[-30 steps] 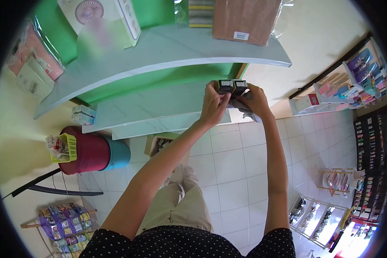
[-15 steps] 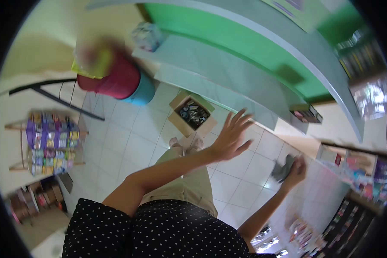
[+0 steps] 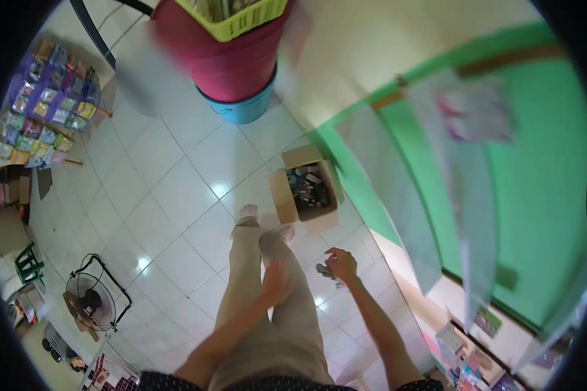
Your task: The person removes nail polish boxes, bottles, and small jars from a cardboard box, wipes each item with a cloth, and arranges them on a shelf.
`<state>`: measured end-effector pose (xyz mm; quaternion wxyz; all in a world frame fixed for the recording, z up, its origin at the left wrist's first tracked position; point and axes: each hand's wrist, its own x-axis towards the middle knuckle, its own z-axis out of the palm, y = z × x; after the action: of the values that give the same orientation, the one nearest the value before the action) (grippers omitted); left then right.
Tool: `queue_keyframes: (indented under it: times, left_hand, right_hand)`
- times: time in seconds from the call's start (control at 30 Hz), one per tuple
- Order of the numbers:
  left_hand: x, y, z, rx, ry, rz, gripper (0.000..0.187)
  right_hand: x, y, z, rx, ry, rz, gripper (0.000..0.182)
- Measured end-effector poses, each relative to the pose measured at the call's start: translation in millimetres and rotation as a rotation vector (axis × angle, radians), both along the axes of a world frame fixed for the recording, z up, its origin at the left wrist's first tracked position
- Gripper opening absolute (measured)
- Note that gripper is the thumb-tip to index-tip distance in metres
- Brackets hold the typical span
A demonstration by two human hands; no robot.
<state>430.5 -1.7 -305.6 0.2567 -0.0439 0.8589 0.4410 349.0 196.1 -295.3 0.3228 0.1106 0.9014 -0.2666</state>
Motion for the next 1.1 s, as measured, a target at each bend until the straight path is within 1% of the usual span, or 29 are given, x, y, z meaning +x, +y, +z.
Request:
queue_keyframes:
  times: [0.03, 0.07, 0.13, 0.17, 0.2, 0.23, 0.27, 0.33, 0.4, 0.47, 0.5, 0.57, 0.6, 0.67, 0.7, 0.77, 0.8, 0.87, 0.9, 0.93, 1.0, 1.07, 1.1]
  left_hand:
    - [4.9, 0.0, -21.7, 0.027, -0.024, 0.051, 0.052]
    - [2.4, -2.5, -37.6, 0.030, -0.044, 0.056, 0.052]
    - [2.1, -7.0, -54.7, 0.136, -0.142, 0.234, 0.049]
    - [4.4, -8.1, -71.6, 0.141, -0.170, 0.237, 0.049]
    - [9.5, -9.1, -86.8, 0.177, -0.196, 0.306, 0.049]
    - [13.0, -10.0, -98.4, 0.212, -0.221, 0.373, 0.048]
    - [10.1, -10.1, -102.4, 0.214, -0.250, 0.372, 0.048]
    - [-6.4, -11.2, -92.6, 0.323, -0.337, 0.443, 0.045]
    - [-14.9, -13.2, -89.0, 0.335, -0.428, 0.455, 0.044]
    - [-14.4, -13.4, -92.7, 0.382, -0.479, 0.529, 0.044]
    - [-22.3, -16.1, -88.7, 0.378, -0.519, 0.533, 0.043]
    - [-19.6, -15.6, -90.4, 0.368, -0.530, 0.524, 0.042]
    - [-20.3, -14.4, -91.1, 0.368, -0.527, 0.518, 0.041]
    - [-24.0, -13.6, -88.7, 0.366, -0.560, 0.528, 0.040]
    - [-21.9, -12.9, -89.9, 0.366, -0.569, 0.517, 0.040]
    - [-20.6, -10.8, -91.0, 0.362, -0.578, 0.501, 0.039]
    - [-21.2, -10.2, -91.7, 0.361, -0.570, 0.491, 0.039]
    - [-23.0, -10.0, -93.9, 0.356, -0.563, 0.481, 0.038]
    - [-23.7, -10.4, -94.3, 0.348, -0.553, 0.480, 0.037]
    - [-23.1, -10.7, -92.9, 0.341, -0.548, 0.481, 0.037]
    - [-20.8, -11.0, -91.9, 0.337, -0.570, 0.501, 0.036]
    - [-16.3, -10.5, -92.3, 0.342, -0.585, 0.530, 0.035]
    - [-11.9, -11.3, -93.5, 0.324, -0.593, 0.512, 0.035]
  right_hand:
    - [-10.2, 10.7, -46.3, 0.096, -0.046, 0.131, 0.022]
    - [-14.5, 22.4, -88.9, 0.193, -0.096, 0.260, 0.025]
    - [-35.3, 34.9, -163.8, 0.341, 0.078, 0.488, 0.034]
    - [-48.8, 41.2, -205.9, 0.414, 0.041, 0.564, 0.038]
    - [-60.5, 43.6, -244.0, 0.485, -0.001, 0.637, 0.041]
    - [-78.6, 35.3, -262.2, 0.516, 0.027, 0.697, 0.041]
    - [-93.7, 38.7, -286.0, 0.529, 0.204, 0.910, 0.049]
    - [-115.0, 45.2, -342.4, 0.542, 0.698, 0.997, 0.053]
    - [-135.7, 33.5, -360.3, 0.594, 0.215, 1.067, 0.053]
    - [-139.9, 48.9, -403.4, 0.557, 0.255, 1.129, 0.046]
    - [-142.6, 46.3, -412.4, 0.547, 0.243, 1.125, 0.046]
    - [-148.7, 44.1, -422.8, 0.723, 0.036, 1.200, 0.038]
    - [-149.1, 45.3, -430.4, 0.718, 0.033, 1.199, 0.038]
    - [-143.6, 46.8, -442.2, 0.884, 0.041, 1.307, 0.031]
    - [-141.0, 45.4, -440.3, 0.879, 0.035, 1.305, 0.031]
    - [-137.0, 43.8, -434.7, 0.957, 0.190, 1.353, 0.027]
    - [-137.8, 42.5, -433.3, 0.956, 0.189, 1.348, 0.027]
    - [-139.0, 38.7, -430.8, 0.951, 0.083, 1.340, 0.025]
    - [-140.3, 37.6, -428.7, 0.946, 0.081, 1.339, 0.025]
    - [-140.9, 39.2, -424.5, 0.934, 0.100, 1.374, 0.021]
    - [-146.0, 37.0, -409.0, 0.922, 0.119, 1.411, 0.018]
    - [-153.2, 34.8, -393.1, 0.826, 0.058, 1.352, 0.014]
    - [-156.8, 31.1, -382.1, 0.826, 0.057, 1.357, 0.014]
